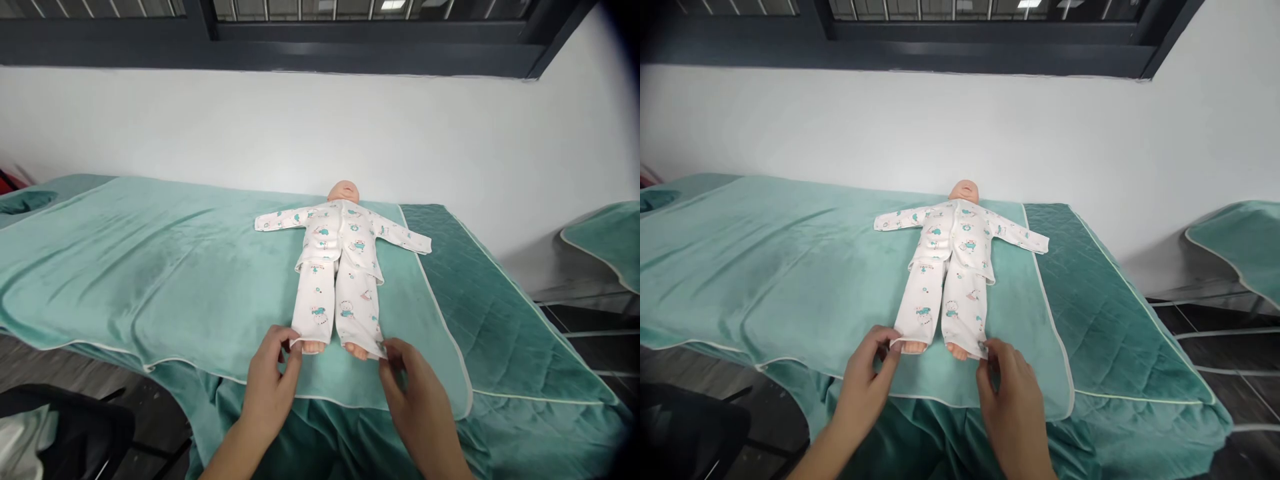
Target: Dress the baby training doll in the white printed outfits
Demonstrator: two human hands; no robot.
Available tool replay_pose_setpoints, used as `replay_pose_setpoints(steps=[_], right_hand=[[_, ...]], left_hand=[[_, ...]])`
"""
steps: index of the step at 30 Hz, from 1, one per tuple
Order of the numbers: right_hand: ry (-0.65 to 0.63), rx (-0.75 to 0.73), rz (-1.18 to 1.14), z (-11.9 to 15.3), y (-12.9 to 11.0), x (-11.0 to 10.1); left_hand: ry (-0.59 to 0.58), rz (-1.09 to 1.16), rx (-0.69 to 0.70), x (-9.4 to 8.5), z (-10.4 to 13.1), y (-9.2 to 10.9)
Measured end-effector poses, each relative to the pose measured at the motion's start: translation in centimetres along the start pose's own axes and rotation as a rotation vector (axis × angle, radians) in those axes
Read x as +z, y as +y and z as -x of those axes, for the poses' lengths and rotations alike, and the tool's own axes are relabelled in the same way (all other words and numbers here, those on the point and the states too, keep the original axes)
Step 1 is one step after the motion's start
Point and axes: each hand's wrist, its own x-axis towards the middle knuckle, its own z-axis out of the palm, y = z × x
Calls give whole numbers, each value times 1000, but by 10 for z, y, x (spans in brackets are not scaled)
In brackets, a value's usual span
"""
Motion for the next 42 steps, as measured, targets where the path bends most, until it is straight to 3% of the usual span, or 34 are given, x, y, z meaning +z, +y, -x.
replay_pose_setpoints(steps=[4, 8, 12, 17, 23, 27, 30, 33, 36, 42], right_hand=[[-41, -72, 15, -1, 0, 12], [-9, -133, -60, -3, -9, 17], [1, -231, -168, -2, -17, 13], [35, -244, -125, -1, -14, 10], [46, -241, -53, 2, -2, 11], [-94, -274, -13, 2, 4, 9], [-207, -258, -34, -6, 9, -2], [-175, -201, -56, -20, 10, -16], [-112, -239, -106, -29, 2, -22], [-91, -321, -201, -27, -18, -3]], left_hand=[[115, -156, 310, 5, 1, 0], [-26, -228, 437, 13, -5, 20], [-119, -320, 446, 27, -14, 35], [-68, -265, 428, 35, -18, 37], [0, -179, 469, 27, -10, 33], [-47, -203, 477, 22, -5, 21], [-2, -216, 490, 14, -5, 7], [-21, -223, 467, 5, -7, -3], [-79, -169, 448, 2, -8, -8], [-41, -84, 491, 5, -3, -4]])
